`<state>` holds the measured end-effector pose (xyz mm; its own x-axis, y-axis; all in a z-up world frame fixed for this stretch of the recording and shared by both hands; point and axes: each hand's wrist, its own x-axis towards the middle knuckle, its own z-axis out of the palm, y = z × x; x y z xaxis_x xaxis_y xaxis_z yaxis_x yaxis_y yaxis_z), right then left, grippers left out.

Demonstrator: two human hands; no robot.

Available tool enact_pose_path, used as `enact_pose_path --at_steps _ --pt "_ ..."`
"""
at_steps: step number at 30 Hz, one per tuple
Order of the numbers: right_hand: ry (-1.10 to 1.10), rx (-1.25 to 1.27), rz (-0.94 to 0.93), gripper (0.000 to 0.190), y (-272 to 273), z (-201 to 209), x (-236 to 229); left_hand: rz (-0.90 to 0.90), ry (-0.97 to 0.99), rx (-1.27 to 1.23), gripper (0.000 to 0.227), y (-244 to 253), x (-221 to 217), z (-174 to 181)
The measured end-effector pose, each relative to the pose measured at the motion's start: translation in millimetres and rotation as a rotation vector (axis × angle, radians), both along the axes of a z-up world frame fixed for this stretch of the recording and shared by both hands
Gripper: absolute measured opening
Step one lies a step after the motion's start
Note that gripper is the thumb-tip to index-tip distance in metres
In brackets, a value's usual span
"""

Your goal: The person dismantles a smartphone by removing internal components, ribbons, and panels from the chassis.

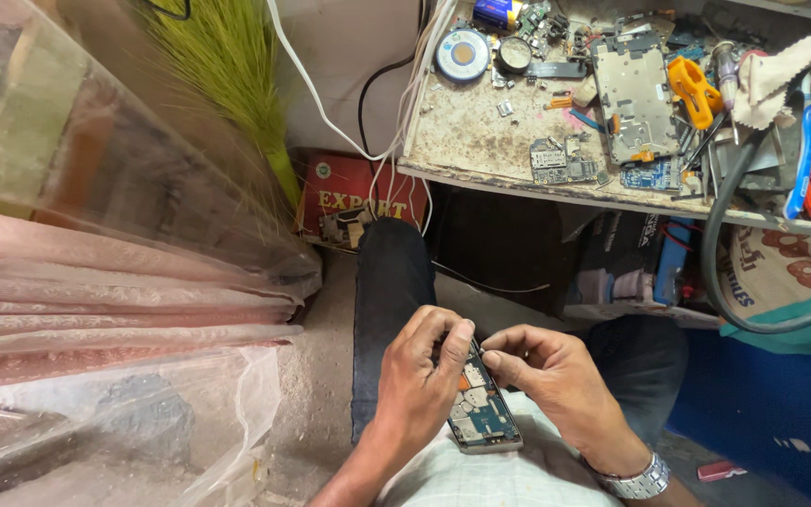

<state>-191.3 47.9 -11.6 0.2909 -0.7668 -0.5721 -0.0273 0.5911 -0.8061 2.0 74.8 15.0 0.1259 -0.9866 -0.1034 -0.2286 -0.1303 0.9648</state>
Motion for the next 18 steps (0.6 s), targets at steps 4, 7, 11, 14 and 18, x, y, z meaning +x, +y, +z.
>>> enact_pose_path --at_steps 4,7,11,14,18 --pt "-0.049 -0.088 -0.027 0.015 0 -10 -3 -0.006 0.048 0.072 0.028 -5 1 -5" --pt "-0.114 -0.095 -0.073 0.014 -3 -14 -9 -0.016 0.089 0.092 0.03 -8 2 -8" --pt "-0.142 -0.097 -0.084 0.013 -4 -16 -16 -0.016 0.11 0.066 0.031 -9 2 -10" --pt "-0.173 -0.11 -0.072 0.014 -2 -16 -17 -0.019 0.114 0.072 0.031 -8 1 -9" --pt "-0.198 -0.133 -0.021 0.014 1 -12 -17 -0.015 0.105 0.062 0.03 -2 0 -3"
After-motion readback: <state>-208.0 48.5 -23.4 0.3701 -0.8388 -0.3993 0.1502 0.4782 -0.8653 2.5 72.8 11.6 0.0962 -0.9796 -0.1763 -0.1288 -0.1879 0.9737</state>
